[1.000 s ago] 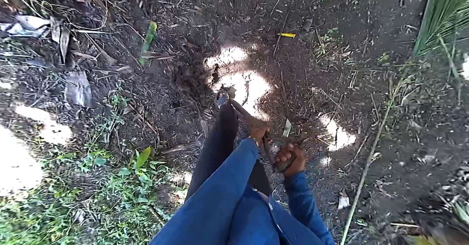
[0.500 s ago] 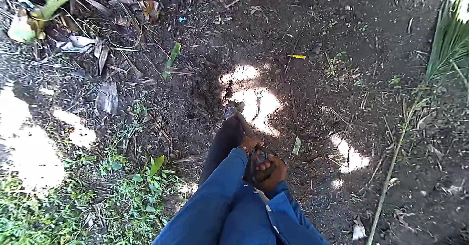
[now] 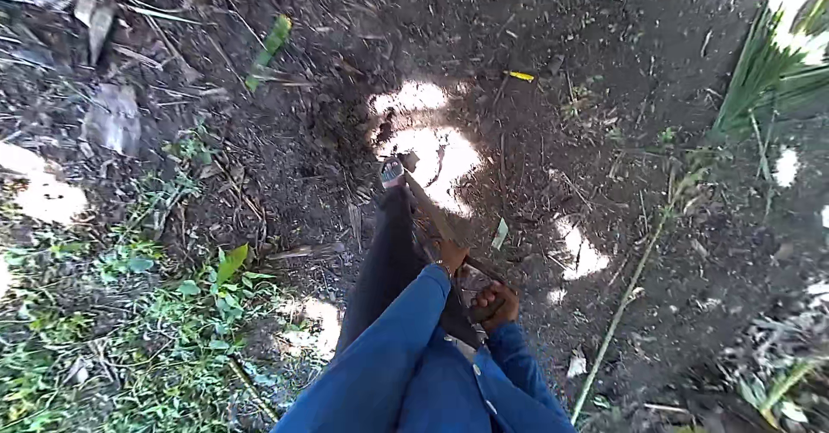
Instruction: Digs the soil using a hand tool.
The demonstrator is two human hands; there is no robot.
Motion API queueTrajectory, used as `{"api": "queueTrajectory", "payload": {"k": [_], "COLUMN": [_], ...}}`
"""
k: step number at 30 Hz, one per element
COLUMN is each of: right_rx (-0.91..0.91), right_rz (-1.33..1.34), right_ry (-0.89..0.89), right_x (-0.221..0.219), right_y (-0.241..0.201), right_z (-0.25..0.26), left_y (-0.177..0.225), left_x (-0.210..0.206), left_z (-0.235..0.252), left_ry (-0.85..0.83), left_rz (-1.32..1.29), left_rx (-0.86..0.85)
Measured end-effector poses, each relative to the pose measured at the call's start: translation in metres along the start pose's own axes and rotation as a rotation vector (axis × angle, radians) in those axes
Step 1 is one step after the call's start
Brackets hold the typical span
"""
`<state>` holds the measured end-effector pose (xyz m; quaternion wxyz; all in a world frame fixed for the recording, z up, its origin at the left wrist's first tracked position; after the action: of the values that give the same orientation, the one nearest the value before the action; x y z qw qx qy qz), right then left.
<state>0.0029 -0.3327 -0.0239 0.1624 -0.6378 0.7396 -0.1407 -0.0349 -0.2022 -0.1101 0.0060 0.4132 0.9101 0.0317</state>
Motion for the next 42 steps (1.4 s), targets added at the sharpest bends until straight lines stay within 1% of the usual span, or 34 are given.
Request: {"api": "queueTrajectory", "payload": {"k": [2,3,5,6,7,9,12,14,16,18,21,23,25,27,28,29,30,32,34,35,36,37,38,40,42], "right_rx": [-0.013,-0.027,-0.042,-0.044,-0.044,-0.049,-0.040,-0.060,-0.055,-0.039,-0.022,-0.038,-0.048,-0.023,-0.007,-0.004,-0.011,-0.053,-0.098,-0.113,-0.124,-0.133,-0.140,-0.150,-0.139], "right_rz": [-0.035,-0.043,-0.042,-0.041,-0.050,-0.045,0.013,0.071,0.092,0.093,0.103,0.126,0.150,0.111,0.098,0.100,0.096,0.041,-0.057,-0.095,-0.116,-0.128,-0.131,-0.120,-0.102], "right_ry": [0.117,0.162,0.246,0.289,0.318,0.308,0.148,0.067,0.059,0.031,-0.048,-0.051,-0.077,-0.113,-0.149,-0.176,-0.164,-0.053,0.166,0.272,0.348,0.375,0.360,0.280,0.200], "right_x": [0.051,0.060,0.047,0.029,0.003,-0.062,-0.148,-0.193,-0.224,-0.243,-0.281,-0.302,-0.312,-0.292,-0.270,-0.241,-0.203,-0.109,-0.024,0.004,0.021,0.022,0.010,-0.038,-0.100], "right_y": [0.018,0.024,0.024,0.020,0.013,-0.001,-0.010,-0.016,-0.025,-0.035,-0.053,-0.048,-0.028,-0.006,0.002,0.008,0.013,0.025,0.041,0.045,0.046,0.045,0.044,0.034,0.014], "right_z": [0.013,0.015,0.008,-0.004,-0.018,-0.044,-0.063,-0.065,-0.064,-0.058,-0.041,-0.036,-0.038,-0.046,-0.046,-0.042,-0.037,-0.023,-0.009,-0.004,0.001,0.001,-0.002,-0.015,-0.032], "left_y": [-0.036,-0.047,-0.041,-0.033,-0.019,0.017,0.071,0.103,0.128,0.148,0.190,0.203,0.202,0.174,0.155,0.133,0.108,0.046,-0.008,-0.025,-0.035,-0.036,-0.030,-0.003,0.041], "left_x": [-0.017,-0.021,-0.015,-0.007,0.004,0.033,0.080,0.103,0.114,0.117,0.119,0.129,0.149,0.159,0.154,0.141,0.121,0.074,0.035,0.019,0.008,0.006,0.014,0.039,0.065], "left_z": [0.002,0.002,-0.005,-0.013,-0.020,-0.036,-0.055,-0.060,-0.059,-0.060,-0.054,-0.049,-0.046,-0.040,-0.036,-0.031,-0.024,-0.008,0.006,0.010,0.011,0.010,0.006,-0.003,-0.025], "left_ry": [-0.019,-0.017,-0.012,0.003,0.019,0.062,0.053,0.030,0.007,-0.022,-0.086,-0.134,-0.122,-0.060,-0.029,0.005,0.034,0.068,0.035,0.018,0.006,0.008,0.028,0.068,0.088], "left_rz": [0.068,0.079,0.082,0.083,0.079,0.081,0.128,0.187,0.218,0.223,0.163,0.169,0.221,0.237,0.212,0.180,0.155,0.175,0.272,0.304,0.313,0.303,0.289,0.268,0.241], "left_rx": [0.010,0.009,0.002,-0.003,-0.012,-0.054,-0.070,-0.073,-0.096,-0.127,-0.161,-0.140,-0.129,-0.128,-0.136,-0.143,-0.135,-0.099,-0.075,-0.071,-0.072,-0.071,-0.073,-0.091,-0.123]}}
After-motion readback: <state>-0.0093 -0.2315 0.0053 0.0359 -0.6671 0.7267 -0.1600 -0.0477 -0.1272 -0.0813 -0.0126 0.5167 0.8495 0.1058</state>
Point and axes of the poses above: each hand's wrist, its own z-axis towards the middle knuckle, its own x-axis out of the back of the hand, y = z × x, the point moved 7 cm from there along z, towards the middle knuckle, and after that the axes turned 10 degrees about y, right-handed, at the moved point
